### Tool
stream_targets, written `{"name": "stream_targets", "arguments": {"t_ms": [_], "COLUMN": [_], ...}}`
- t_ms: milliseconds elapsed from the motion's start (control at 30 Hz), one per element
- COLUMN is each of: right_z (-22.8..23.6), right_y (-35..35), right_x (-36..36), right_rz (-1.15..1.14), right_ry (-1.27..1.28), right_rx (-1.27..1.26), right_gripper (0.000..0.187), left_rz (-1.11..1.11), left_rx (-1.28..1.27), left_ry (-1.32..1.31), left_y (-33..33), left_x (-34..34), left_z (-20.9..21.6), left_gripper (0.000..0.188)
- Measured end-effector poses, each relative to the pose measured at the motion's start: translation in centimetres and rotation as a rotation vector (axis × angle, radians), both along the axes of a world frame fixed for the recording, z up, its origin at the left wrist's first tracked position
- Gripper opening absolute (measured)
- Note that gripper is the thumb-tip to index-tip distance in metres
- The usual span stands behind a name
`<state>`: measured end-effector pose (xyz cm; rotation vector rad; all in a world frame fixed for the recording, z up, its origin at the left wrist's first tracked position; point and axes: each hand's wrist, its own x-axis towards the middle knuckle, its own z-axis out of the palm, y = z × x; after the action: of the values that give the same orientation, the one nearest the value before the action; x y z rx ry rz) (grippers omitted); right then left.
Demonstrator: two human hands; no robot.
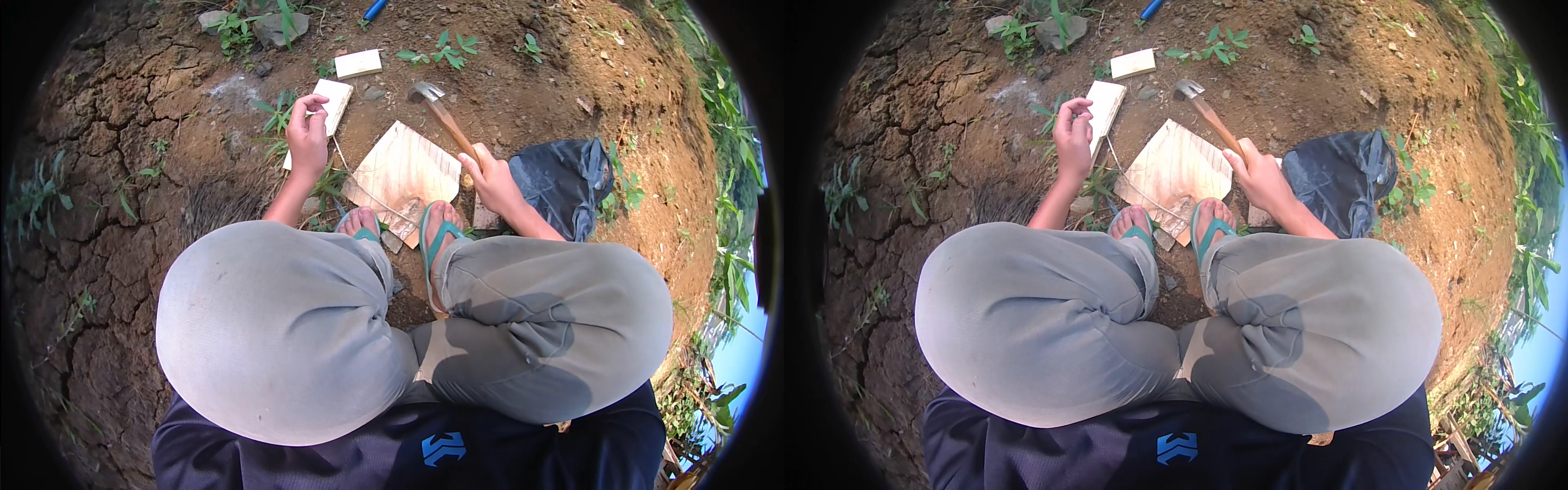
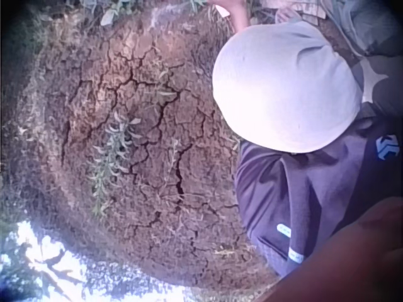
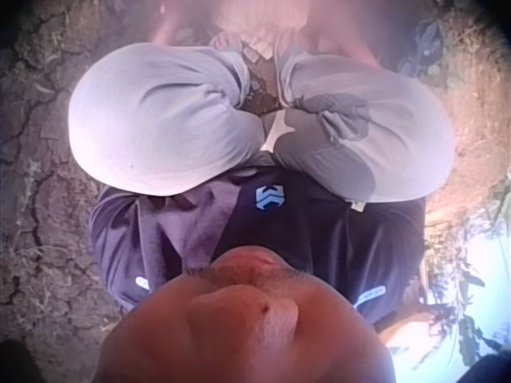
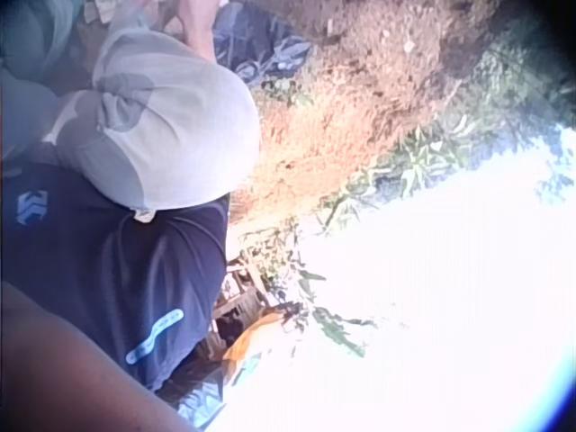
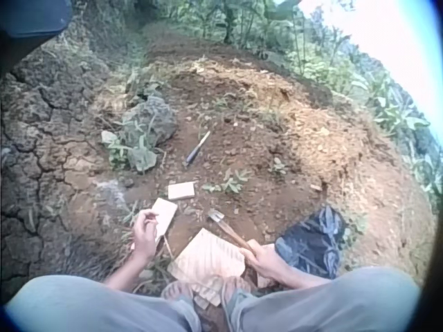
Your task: The person joins pieces of wood together by hammering nails into them.
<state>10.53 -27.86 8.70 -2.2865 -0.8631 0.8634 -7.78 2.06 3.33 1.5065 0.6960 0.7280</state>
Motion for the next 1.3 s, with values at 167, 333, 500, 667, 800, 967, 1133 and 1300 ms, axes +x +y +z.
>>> {"name": "stream_targets", "arguments": {"t_ms": [167,333,500,667,800,967,1133,1300], "right_z": [-2.0,-2.5,4.0,-0.9,-2.7,0.6,-1.1,-2.5], "right_y": [-0.9,-0.5,1.9,-0.3,1.1,1.5,-0.9,-1.0], "right_x": [-0.6,-1.0,-1.3,-3.4,-2.2,-2.4,-1.9,-1.8], "right_rz": [0.064,0.054,0.001,-0.048,0.111,0.013,-0.005,0.014], "right_ry": [0.034,0.050,-0.011,-0.150,-0.055,0.054,-0.010,0.005], "right_rx": [-0.097,-0.092,0.060,0.332,-0.145,0.013,-0.078,-0.159], "right_gripper": [0.038,0.040,0.036,0.028,0.033,0.035,0.037,0.042], "left_rz": [0.007,0.039,0.058,0.056,0.049,0.055,0.038,0.120], "left_rx": [0.036,0.090,0.031,-0.006,-0.019,0.008,0.010,0.090], "left_ry": [0.007,0.005,0.002,-0.049,-0.029,-0.053,-0.012,0.195], "left_y": [0.4,0.7,0.8,0.6,0.5,0.9,-0.2,3.3], "left_x": [0.0,-0.3,-0.4,0.5,0.1,-0.7,1.1,-1.8], "left_z": [-0.3,-0.4,0.1,0.6,1.3,1.3,-0.5,-0.2], "left_gripper": [0.019,0.019,0.019,0.020,0.020,0.020,0.020,0.016]}}
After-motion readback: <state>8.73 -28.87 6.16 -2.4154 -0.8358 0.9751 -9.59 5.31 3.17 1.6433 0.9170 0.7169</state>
